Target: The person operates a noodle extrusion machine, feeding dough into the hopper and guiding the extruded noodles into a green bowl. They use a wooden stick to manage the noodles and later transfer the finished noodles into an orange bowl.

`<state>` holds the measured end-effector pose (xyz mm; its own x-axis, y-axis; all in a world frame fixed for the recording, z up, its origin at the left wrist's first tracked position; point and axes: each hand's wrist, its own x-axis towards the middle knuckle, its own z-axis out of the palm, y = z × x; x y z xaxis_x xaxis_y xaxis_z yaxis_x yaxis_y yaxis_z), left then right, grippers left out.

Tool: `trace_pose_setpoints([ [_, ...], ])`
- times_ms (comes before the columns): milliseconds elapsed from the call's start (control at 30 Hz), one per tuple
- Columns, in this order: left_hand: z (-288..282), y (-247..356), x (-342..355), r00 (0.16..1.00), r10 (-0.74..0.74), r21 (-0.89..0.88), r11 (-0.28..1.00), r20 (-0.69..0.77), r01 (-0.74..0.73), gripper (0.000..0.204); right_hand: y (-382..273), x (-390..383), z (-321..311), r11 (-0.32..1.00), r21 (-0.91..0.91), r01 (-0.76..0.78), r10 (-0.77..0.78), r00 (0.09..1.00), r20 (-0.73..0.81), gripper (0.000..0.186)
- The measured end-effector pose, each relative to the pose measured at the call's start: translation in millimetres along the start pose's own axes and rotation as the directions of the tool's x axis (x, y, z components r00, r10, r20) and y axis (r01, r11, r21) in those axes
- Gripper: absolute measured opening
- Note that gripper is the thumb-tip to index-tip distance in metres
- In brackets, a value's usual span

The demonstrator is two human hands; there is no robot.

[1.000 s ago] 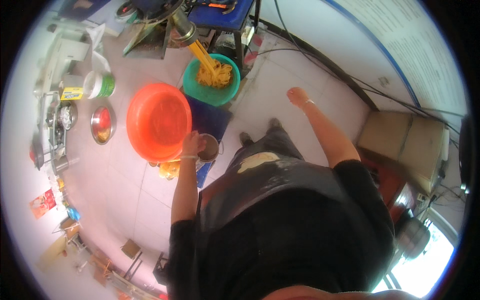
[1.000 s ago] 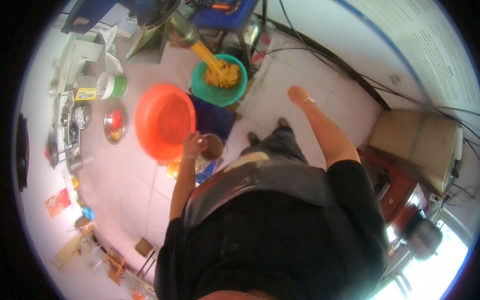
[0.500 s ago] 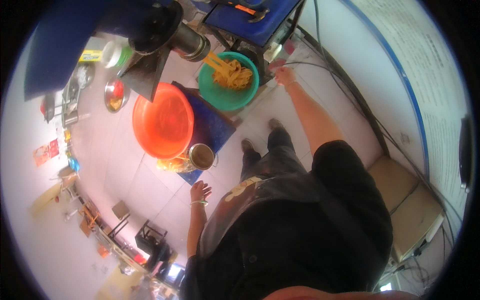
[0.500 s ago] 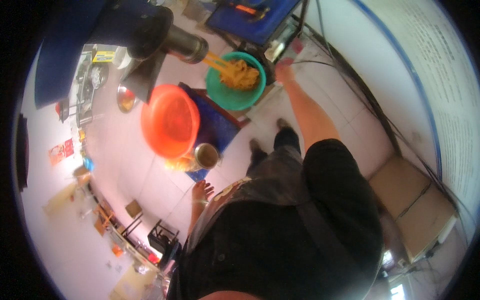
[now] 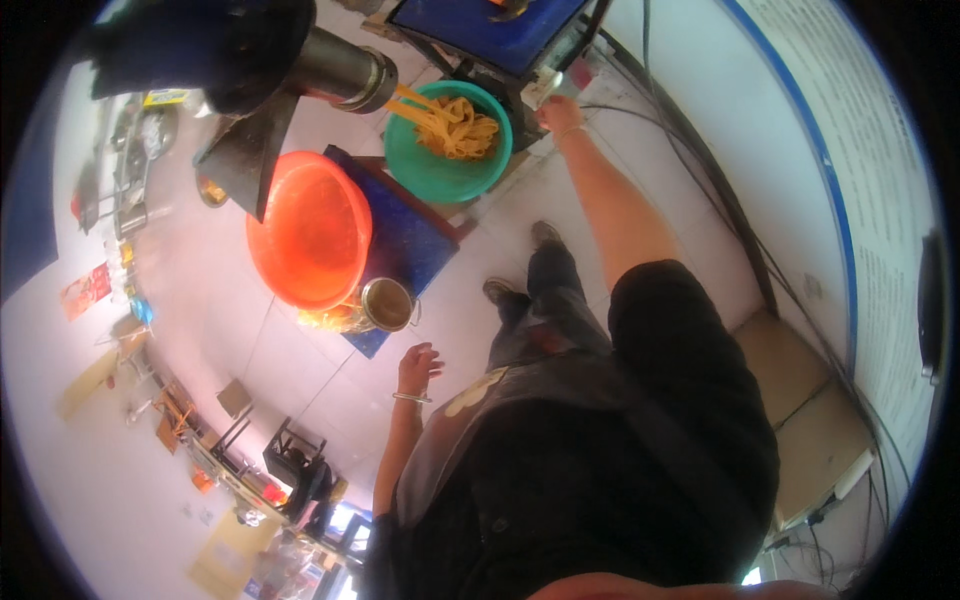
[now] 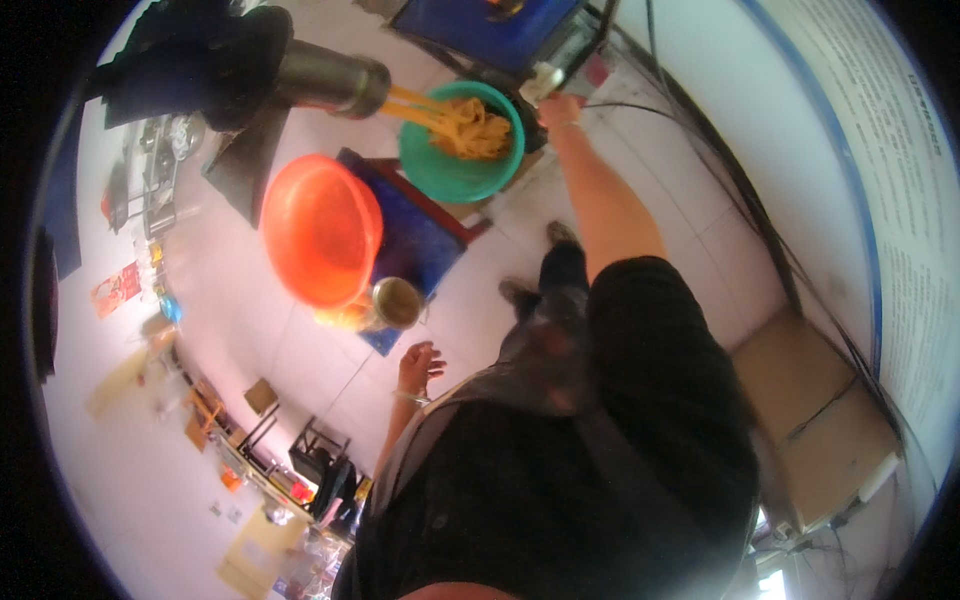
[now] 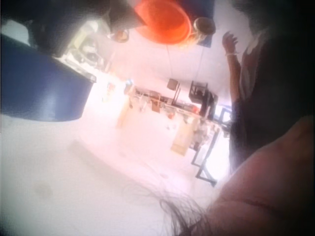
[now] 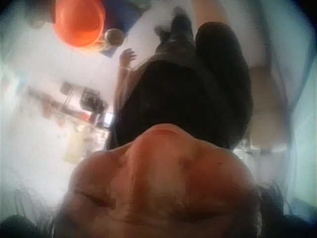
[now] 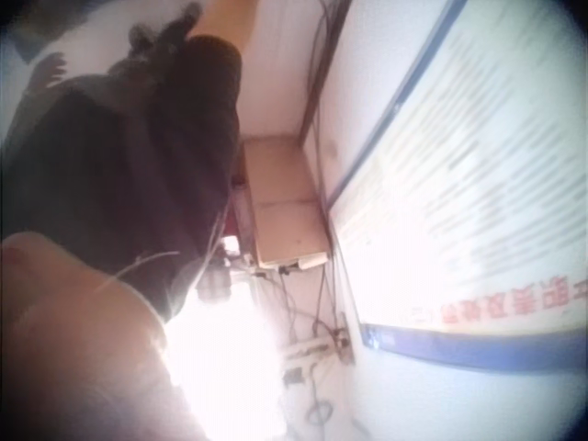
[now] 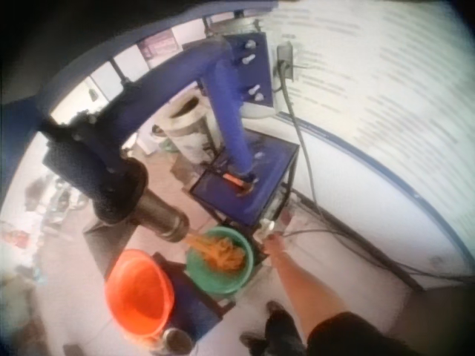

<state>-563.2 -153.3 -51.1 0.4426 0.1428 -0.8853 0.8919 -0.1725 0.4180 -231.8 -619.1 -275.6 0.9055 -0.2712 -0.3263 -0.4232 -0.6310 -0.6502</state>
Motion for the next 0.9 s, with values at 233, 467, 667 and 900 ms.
trace_pose_setpoints([
  [233,0,-9,-7,0.999,-0.027,0.015,1.000,0.039,0.027,0.034,103,41,79,0.971,0.120,0.208,-0.174,0.953,-0.247,0.021],
  [467,3,-41,-10,0.998,-0.065,-0.048,0.997,0.002,0.065,0.031,58,26,64,0.833,0.545,-0.098,0.104,0.994,0.020,0.017],
  [667,2,-26,-3,0.999,-0.030,-0.002,1.000,0.026,0.030,0.031,21,14,6,0.674,0.678,-0.294,0.323,0.942,0.088,0.015],
  [900,2,-31,-3,1.000,-0.027,0.002,1.000,0.011,0.027,0.033,-36,-14,-17,0.427,0.856,-0.291,0.414,0.905,0.101,0.014],
])
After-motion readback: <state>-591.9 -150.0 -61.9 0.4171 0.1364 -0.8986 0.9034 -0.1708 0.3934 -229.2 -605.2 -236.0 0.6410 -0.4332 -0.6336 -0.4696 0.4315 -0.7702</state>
